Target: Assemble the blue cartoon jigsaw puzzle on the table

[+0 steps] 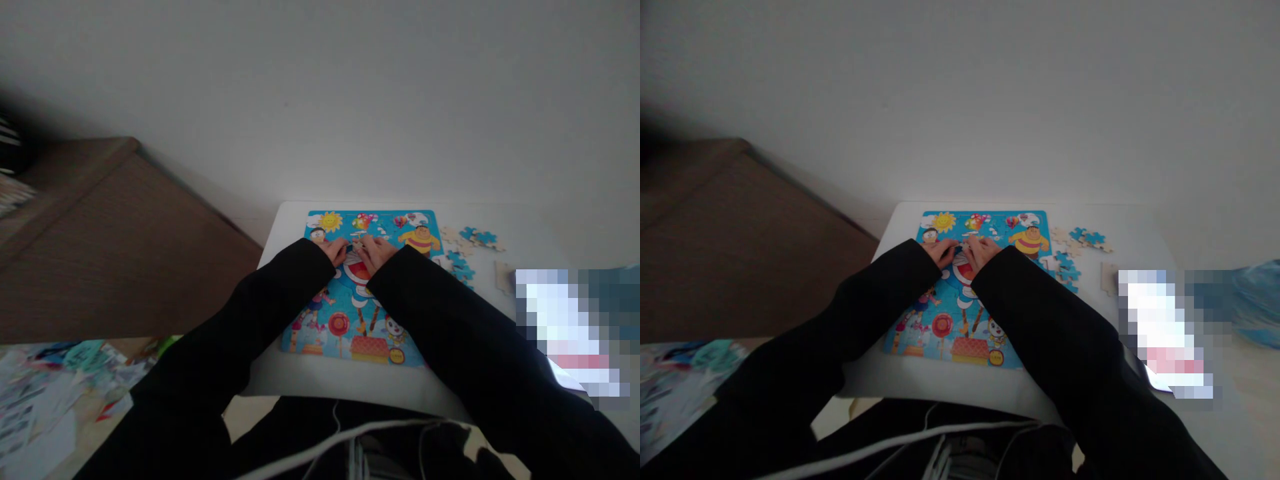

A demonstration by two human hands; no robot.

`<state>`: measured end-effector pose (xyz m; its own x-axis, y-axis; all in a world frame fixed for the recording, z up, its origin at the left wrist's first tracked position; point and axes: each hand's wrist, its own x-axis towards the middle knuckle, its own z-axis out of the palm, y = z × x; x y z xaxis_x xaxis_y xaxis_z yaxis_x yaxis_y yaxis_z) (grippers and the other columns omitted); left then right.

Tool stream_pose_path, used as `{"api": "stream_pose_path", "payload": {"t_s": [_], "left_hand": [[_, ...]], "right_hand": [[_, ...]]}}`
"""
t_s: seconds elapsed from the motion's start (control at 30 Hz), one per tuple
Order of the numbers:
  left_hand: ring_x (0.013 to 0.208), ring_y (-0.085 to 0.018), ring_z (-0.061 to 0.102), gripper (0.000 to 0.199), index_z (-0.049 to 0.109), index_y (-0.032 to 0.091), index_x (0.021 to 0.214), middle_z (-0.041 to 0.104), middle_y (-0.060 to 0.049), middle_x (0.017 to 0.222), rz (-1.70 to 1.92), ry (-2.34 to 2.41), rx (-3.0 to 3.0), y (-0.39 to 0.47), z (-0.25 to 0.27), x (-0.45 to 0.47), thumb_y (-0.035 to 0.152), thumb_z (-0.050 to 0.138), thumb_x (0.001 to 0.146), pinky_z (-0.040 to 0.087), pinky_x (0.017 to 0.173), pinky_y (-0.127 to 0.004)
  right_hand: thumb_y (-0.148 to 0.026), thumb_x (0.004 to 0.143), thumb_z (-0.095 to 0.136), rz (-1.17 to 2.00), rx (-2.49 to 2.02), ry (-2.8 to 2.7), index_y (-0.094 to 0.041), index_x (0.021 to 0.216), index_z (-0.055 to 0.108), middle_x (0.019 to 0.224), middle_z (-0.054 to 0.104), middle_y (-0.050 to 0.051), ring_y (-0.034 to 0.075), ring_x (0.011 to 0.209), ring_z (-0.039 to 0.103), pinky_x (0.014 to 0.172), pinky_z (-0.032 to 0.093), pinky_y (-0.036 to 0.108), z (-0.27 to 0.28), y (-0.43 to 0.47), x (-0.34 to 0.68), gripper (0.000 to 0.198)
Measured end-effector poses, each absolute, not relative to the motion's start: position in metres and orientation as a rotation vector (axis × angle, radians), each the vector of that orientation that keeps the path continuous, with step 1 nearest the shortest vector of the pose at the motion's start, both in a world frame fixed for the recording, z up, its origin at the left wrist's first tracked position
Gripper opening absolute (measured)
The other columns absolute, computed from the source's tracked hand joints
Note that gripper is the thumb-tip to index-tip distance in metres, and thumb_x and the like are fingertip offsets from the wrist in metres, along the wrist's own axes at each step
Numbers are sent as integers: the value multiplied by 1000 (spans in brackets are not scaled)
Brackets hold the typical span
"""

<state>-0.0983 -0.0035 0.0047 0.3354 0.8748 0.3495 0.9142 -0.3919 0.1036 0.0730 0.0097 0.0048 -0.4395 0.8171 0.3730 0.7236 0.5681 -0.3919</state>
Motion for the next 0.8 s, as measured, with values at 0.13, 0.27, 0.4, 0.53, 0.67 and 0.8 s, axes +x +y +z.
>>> {"api": "stream_pose_path", "payload": {"t_s": [0.13,0.27,0.4,0.53,0.67,0.8], "left_hand": [[37,-8,41,18,56,18,75,48,5,45,-746,-2017,-2374,-3,6,-95,29,44,81,26,38,-18],[43,-8,49,25,56,16,73,59,1,55,-1060,-2059,-2312,-1,3,-102,31,39,85,36,40,-16],[76,-14,65,25,66,15,81,70,-7,86,-1302,-1562,-2299,-16,-1,-115,31,46,83,52,71,-25],[82,-20,65,25,67,17,91,70,-7,87,-804,-1404,-2470,-48,4,-124,29,48,81,52,78,-37],[96,-25,61,37,65,15,103,68,-9,99,-638,-1524,-2561,-60,15,-122,40,56,77,48,87,-41],[93,-20,62,32,64,15,103,67,-10,100,-658,-1427,-2672,-46,16,-113,37,51,84,50,85,-35]], "right_hand": [[-28,89,40,174,-1242,-2313,-15,93,59,78,64,8,17,76,57,61,39,23,1,13,74,23],[-29,90,37,175,-1083,-2317,-15,92,62,80,63,7,15,78,55,70,39,24,-6,21,79,29],[-27,89,38,28,-793,-2398,-18,96,66,85,63,7,14,71,51,67,39,25,-12,20,77,31],[-26,85,45,-56,-724,-2481,-18,94,68,78,61,8,15,65,48,59,38,27,-14,10,70,26],[-40,76,55,80,-696,-2397,-16,104,65,86,63,10,18,74,55,65,46,30,-20,13,75,39],[-42,69,61,264,-711,-2297,-18,92,69,80,66,9,18,69,60,62,50,30,-23,24,84,34]]}}
